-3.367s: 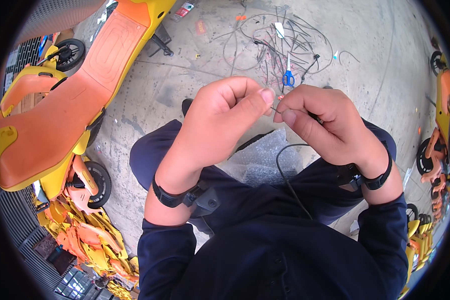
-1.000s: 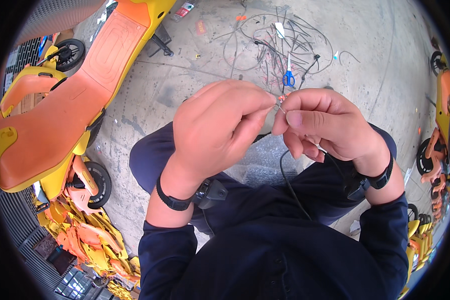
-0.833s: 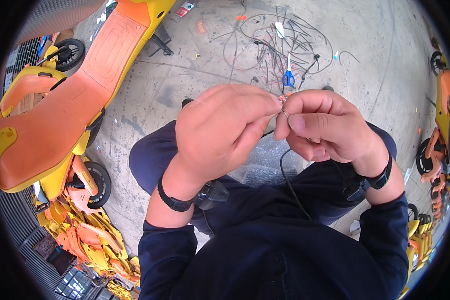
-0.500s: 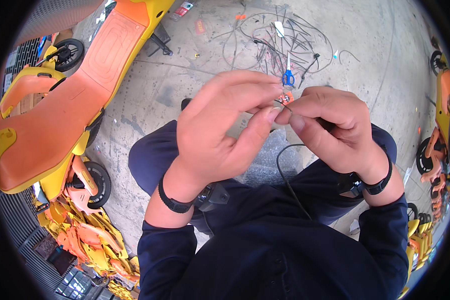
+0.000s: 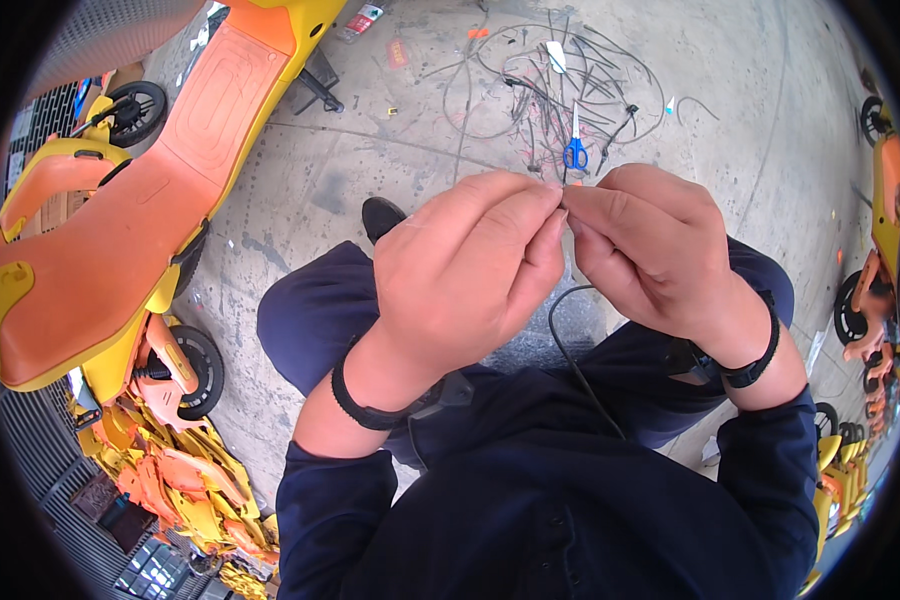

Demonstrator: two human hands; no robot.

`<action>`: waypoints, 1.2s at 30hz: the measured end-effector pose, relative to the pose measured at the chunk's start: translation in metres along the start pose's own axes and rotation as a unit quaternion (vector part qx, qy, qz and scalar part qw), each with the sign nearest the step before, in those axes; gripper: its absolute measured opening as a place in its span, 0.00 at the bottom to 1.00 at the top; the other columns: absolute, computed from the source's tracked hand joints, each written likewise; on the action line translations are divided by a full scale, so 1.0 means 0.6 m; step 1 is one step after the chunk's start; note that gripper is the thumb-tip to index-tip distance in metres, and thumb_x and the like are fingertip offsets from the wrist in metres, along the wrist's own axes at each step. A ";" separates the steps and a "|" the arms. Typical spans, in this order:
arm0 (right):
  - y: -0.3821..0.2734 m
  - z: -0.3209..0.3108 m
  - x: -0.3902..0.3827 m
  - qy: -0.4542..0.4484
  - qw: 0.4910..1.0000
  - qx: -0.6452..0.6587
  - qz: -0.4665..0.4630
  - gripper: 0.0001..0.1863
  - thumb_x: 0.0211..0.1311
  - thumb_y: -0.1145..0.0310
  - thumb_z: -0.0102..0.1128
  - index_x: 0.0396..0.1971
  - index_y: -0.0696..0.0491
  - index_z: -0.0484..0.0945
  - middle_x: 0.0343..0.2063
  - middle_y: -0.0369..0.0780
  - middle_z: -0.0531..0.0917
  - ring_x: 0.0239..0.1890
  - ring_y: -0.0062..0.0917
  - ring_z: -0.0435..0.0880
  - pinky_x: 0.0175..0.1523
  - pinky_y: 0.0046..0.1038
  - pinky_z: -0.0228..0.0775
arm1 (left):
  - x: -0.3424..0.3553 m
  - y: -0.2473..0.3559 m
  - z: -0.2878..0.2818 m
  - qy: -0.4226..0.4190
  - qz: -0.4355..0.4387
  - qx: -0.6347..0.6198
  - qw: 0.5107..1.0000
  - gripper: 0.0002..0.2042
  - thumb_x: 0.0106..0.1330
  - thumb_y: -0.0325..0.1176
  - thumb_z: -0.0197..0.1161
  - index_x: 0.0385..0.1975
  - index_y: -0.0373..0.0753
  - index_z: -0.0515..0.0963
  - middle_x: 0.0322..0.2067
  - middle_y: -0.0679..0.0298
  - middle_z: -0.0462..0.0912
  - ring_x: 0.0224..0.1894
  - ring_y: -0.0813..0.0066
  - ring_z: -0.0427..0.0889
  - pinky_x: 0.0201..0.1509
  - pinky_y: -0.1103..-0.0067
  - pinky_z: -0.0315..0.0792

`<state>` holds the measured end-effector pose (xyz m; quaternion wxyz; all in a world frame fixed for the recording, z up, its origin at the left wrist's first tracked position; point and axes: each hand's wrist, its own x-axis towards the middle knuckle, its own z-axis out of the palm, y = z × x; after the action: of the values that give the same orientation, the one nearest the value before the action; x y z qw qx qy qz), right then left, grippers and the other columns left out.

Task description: The person twists together the ends of two thin electrical wires and slides a small connector over the joint by hand.

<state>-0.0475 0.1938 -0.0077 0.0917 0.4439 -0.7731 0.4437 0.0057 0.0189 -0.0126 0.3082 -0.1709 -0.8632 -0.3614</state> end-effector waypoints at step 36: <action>-0.007 -0.013 0.007 -0.053 0.995 0.072 0.051 0.10 0.45 0.82 0.59 0.31 0.57 0.79 0.18 0.37 0.75 0.18 0.29 0.75 0.22 0.26 0.66 | 0.001 -0.001 -0.006 -0.046 -0.124 -0.186 0.974 0.07 0.59 0.21 0.62 0.38 0.32 0.77 0.32 0.58 0.81 0.28 0.74 0.80 0.29 0.83 0.73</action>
<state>-0.0486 0.1964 0.0016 -0.0042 0.4321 -0.7647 0.4780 0.0065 0.0157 -0.0103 0.1834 -0.1332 -0.8088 -0.5427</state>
